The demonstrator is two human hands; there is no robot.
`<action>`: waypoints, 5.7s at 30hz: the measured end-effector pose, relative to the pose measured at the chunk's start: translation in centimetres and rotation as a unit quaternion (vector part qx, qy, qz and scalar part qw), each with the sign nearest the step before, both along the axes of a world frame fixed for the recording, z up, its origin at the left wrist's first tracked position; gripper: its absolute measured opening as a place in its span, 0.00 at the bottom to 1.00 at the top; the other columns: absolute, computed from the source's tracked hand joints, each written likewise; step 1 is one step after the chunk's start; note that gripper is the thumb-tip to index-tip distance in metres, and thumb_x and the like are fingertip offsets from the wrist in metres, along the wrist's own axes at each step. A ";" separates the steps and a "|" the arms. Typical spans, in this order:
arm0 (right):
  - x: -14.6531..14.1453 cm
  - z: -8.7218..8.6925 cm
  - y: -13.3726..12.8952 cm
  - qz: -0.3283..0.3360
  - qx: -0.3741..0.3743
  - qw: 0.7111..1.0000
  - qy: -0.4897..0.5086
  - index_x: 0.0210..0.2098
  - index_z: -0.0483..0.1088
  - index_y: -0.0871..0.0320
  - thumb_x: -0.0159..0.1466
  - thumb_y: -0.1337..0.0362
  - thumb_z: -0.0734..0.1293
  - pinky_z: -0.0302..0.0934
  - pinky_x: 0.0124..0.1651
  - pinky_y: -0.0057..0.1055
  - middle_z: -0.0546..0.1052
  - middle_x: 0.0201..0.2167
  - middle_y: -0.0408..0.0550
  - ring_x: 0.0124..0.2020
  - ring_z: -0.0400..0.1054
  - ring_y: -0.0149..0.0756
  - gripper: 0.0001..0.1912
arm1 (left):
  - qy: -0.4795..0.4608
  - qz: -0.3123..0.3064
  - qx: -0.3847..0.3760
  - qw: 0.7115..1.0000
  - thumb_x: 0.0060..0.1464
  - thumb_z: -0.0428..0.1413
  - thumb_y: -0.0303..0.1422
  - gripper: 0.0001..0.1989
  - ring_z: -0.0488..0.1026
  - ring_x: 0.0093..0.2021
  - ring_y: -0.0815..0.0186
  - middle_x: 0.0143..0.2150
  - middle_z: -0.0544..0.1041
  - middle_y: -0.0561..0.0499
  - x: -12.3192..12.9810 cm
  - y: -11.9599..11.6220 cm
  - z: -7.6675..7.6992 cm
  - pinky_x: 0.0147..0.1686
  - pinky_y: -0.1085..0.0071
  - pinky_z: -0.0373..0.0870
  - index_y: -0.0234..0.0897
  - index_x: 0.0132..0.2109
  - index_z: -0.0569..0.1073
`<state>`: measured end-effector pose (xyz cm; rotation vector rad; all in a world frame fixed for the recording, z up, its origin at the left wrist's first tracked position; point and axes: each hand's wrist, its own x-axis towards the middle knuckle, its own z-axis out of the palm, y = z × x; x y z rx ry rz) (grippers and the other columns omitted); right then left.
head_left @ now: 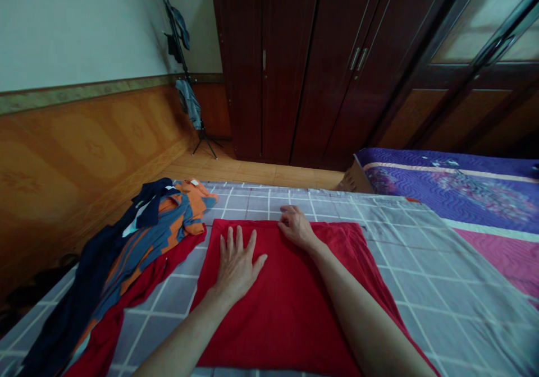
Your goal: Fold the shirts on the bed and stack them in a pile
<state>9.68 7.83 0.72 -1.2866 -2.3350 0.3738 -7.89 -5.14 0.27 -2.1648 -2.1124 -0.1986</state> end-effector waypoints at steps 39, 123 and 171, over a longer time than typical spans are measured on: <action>4.4 2.0 -10.8 -0.084 0.116 0.982 -0.124 0.62 0.55 0.68 0.64 0.54 0.60 0.48 0.61 0.50 0.56 0.63 0.65 0.64 0.47 0.53 0.32 | 0.008 0.003 -0.020 1.000 0.59 0.44 0.51 0.33 0.45 0.67 0.40 0.66 0.54 0.33 -0.2 0.1 0.1 0.60 0.44 0.45 0.37 0.66 0.57; 2.6 -0.4 -19.5 0.059 0.104 0.984 -0.130 0.62 0.57 0.64 0.66 0.54 0.58 0.48 0.63 0.48 0.54 0.65 0.59 0.67 0.42 0.48 0.30 | -0.030 -0.131 -0.045 0.990 0.62 0.44 0.43 0.31 0.43 0.69 0.54 0.69 0.49 0.39 -0.7 -3.4 1.7 0.64 0.49 0.43 0.30 0.66 0.52; -6.4 2.4 -22.0 0.409 -0.085 0.905 -0.074 0.67 0.41 0.69 0.67 0.47 0.54 0.34 0.68 0.46 0.40 0.67 0.62 0.68 0.29 0.47 0.39 | 0.003 -0.123 -0.060 0.991 0.65 0.39 0.41 0.27 0.42 0.69 0.59 0.69 0.51 0.45 -7.8 5.4 3.0 0.65 0.53 0.38 0.34 0.67 0.52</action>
